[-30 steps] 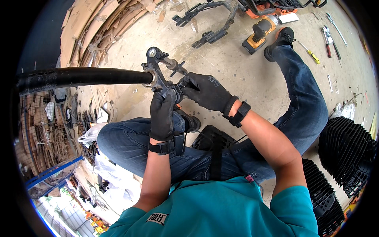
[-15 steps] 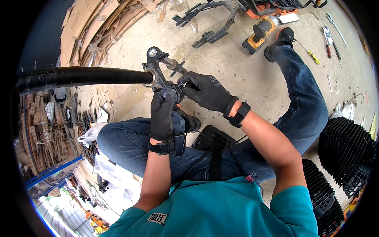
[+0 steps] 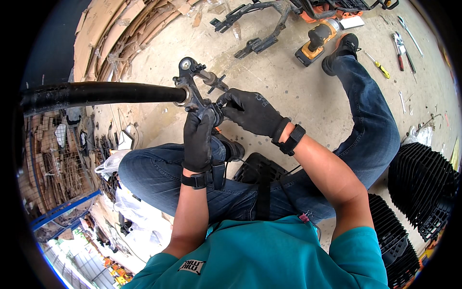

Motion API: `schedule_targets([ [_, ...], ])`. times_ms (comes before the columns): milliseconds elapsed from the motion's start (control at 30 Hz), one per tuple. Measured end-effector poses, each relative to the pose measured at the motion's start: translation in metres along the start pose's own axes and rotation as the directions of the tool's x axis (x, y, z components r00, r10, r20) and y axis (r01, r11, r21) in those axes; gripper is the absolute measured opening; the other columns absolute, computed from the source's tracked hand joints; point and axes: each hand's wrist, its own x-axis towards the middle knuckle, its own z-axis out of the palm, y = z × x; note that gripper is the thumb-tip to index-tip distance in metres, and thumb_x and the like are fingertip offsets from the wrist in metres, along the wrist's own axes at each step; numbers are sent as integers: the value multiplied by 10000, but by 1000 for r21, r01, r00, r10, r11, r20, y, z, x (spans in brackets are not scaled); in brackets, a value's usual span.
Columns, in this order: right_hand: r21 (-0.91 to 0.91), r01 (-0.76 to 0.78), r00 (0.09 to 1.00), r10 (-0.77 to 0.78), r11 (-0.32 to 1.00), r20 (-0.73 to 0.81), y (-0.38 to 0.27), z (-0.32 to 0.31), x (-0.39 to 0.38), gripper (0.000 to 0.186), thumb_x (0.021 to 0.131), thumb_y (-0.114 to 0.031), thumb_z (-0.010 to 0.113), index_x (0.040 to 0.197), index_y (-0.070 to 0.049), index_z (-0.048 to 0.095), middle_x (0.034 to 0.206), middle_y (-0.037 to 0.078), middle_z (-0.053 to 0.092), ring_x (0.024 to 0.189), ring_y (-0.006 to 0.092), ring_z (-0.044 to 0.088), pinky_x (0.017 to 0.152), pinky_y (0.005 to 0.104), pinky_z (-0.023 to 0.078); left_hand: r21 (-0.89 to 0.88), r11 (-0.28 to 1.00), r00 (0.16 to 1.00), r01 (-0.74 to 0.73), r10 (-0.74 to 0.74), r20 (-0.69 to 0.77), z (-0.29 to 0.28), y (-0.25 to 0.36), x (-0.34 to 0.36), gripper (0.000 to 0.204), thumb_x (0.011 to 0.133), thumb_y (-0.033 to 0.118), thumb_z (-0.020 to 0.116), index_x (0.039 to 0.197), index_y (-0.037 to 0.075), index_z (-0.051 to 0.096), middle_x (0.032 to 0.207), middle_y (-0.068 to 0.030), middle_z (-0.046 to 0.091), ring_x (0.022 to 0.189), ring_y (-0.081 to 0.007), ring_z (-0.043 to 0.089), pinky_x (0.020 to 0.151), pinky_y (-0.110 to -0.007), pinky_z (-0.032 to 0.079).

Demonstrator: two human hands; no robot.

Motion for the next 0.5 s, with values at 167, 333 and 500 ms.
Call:
schedule_targets([
  [167, -22, -36, 999, 37, 999, 17, 1, -1, 0, 217, 923, -133, 645, 1108, -19, 639, 881, 122, 690, 773, 160, 637, 734, 322, 510, -5, 1000, 999, 20, -21, -35, 0, -2, 0, 234, 1007, 91, 516, 1205, -23, 567, 1004, -41, 622, 905, -100, 561, 836, -265, 469],
  [333, -16, -23, 1000, 23, 1000, 13, 0, 0, 0, 231, 920, -135, 650, 1120, -21, 638, 875, 118, 689, 769, 155, 637, 732, 315, 511, 16, 1000, 999, 16, -15, -35, -2, -4, 0, 240, 1006, 85, 509, 1213, -25, 563, 1019, -49, 621, 918, -108, 563, 846, -270, 471],
  [500, -13, -5, 1000, 5, 1000, 4, 2, 0, -1, 234, 918, -136, 653, 1122, -20, 639, 876, 118, 691, 767, 156, 641, 728, 313, 514, 26, 1000, 999, 13, -12, -30, -3, -4, 0, 249, 1005, 85, 509, 1222, -26, 557, 1028, -54, 619, 925, -112, 565, 856, -273, 473],
])
